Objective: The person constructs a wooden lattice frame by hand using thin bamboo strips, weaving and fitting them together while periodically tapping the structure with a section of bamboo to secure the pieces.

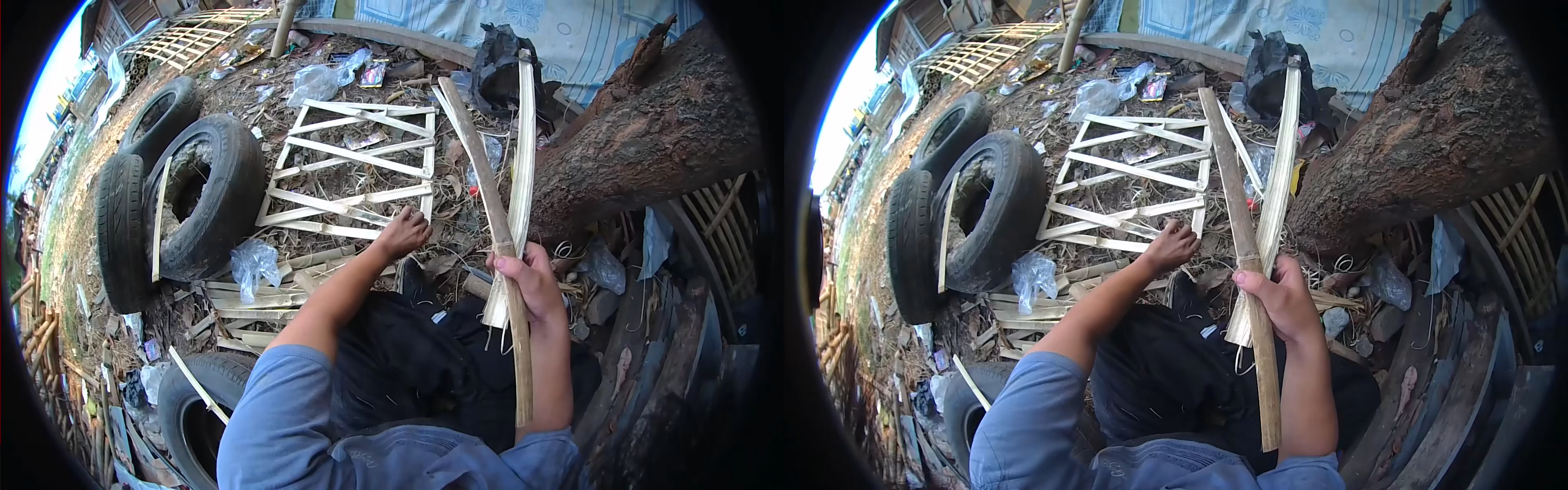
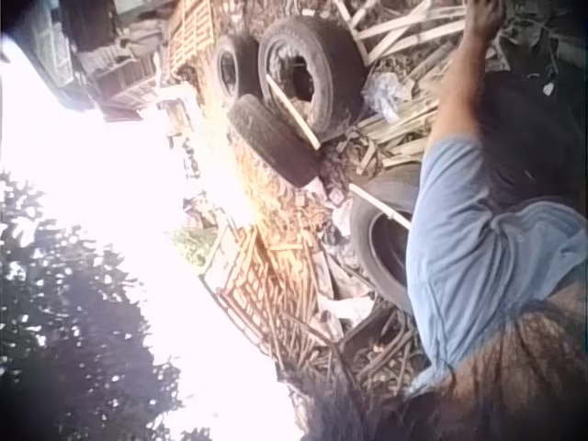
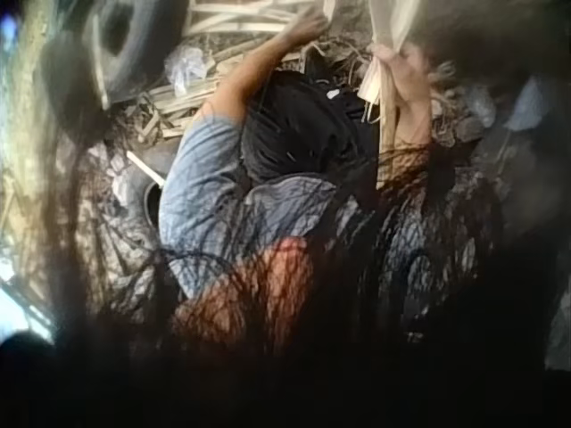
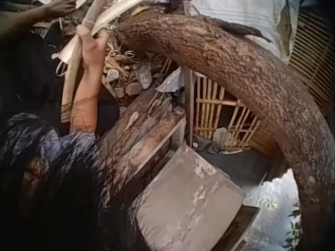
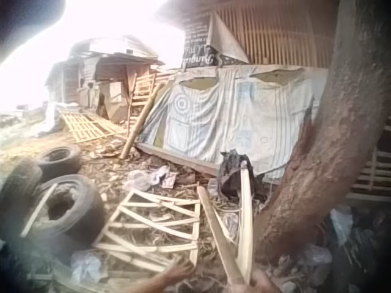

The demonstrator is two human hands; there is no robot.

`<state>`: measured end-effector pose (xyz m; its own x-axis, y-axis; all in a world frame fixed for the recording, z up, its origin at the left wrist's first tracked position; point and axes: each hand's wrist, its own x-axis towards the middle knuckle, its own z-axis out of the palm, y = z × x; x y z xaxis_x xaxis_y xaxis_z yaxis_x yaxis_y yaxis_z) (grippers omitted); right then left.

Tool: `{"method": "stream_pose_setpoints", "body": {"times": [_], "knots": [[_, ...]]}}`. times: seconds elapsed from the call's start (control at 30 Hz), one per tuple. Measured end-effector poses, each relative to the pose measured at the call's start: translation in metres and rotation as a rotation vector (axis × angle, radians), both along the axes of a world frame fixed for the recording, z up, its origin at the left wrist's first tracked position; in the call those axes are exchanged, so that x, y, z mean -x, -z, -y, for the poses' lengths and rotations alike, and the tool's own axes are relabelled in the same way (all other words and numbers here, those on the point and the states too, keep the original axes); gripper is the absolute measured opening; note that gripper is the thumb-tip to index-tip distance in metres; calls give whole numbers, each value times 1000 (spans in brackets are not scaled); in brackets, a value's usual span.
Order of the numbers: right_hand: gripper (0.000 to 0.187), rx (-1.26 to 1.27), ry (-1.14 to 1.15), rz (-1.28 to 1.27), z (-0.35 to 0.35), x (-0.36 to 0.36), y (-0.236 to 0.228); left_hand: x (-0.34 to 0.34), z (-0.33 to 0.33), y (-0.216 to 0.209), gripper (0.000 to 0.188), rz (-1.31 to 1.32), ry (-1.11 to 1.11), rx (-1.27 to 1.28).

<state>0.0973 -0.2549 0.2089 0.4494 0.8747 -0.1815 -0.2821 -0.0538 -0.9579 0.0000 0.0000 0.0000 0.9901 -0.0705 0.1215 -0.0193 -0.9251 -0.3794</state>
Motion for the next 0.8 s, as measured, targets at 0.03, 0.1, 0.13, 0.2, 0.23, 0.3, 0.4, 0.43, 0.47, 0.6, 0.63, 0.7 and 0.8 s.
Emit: {"method": "stream_pose_setpoints", "body": {"times": [0.03, 0.1, 0.13, 0.2, 0.23, 0.3, 0.4, 0.43, 0.47, 0.6, 0.63, 0.7, 0.8], "knots": [[28, -12, 15, 25, -3, 1, 3, -3, -13, 1, 19, 42, 6, -56], [27, 96, 31, 37, 47, 3, -13, 2, 43, 5, 16, 27, 11, -44], [27, 63, 54, 50, 44, 9, -15, -2, 33, -2, 15, 29, 55, -75], [28, 50, 92, 81, 46, 15, -10, -11, 21, -9, 14, 13, 71, -74], [28, 48, 85, 85, 47, 15, -6, -16, 15, -10, 14, 16, 63, -75], [29, 68, 170, 108, 50, 14, -2, -28, 6, -13, 14, 135, -60, -34], [29, 124, 148, 108, 54, 11, 7, -28, 15, 7, 15, 98, -6, -64], [27, 123, 126, 129, 51, 9, 10, -26, 16, 23, 16, 70, 23, -98], [25, 117, 107, 115, 47, 9, 10, -21, 15, 41, 17, 53, 51, -127], [22, 127, 131, 94, 54, 8, 14, -24, 24, 38, 12, -133, -24, 27], [22, 132, 130, 86, 52, 9, 16, -19, 19, 42, 14, -159, -47, 80], [23, 128, 100, 105, 47, 15, 18, -4, 17, 38, 21, -98, -188, 221], [22, 80, 19, 121, 37, 24, 25, 16, 16, -13, 62, -148, -372, 417]]}}
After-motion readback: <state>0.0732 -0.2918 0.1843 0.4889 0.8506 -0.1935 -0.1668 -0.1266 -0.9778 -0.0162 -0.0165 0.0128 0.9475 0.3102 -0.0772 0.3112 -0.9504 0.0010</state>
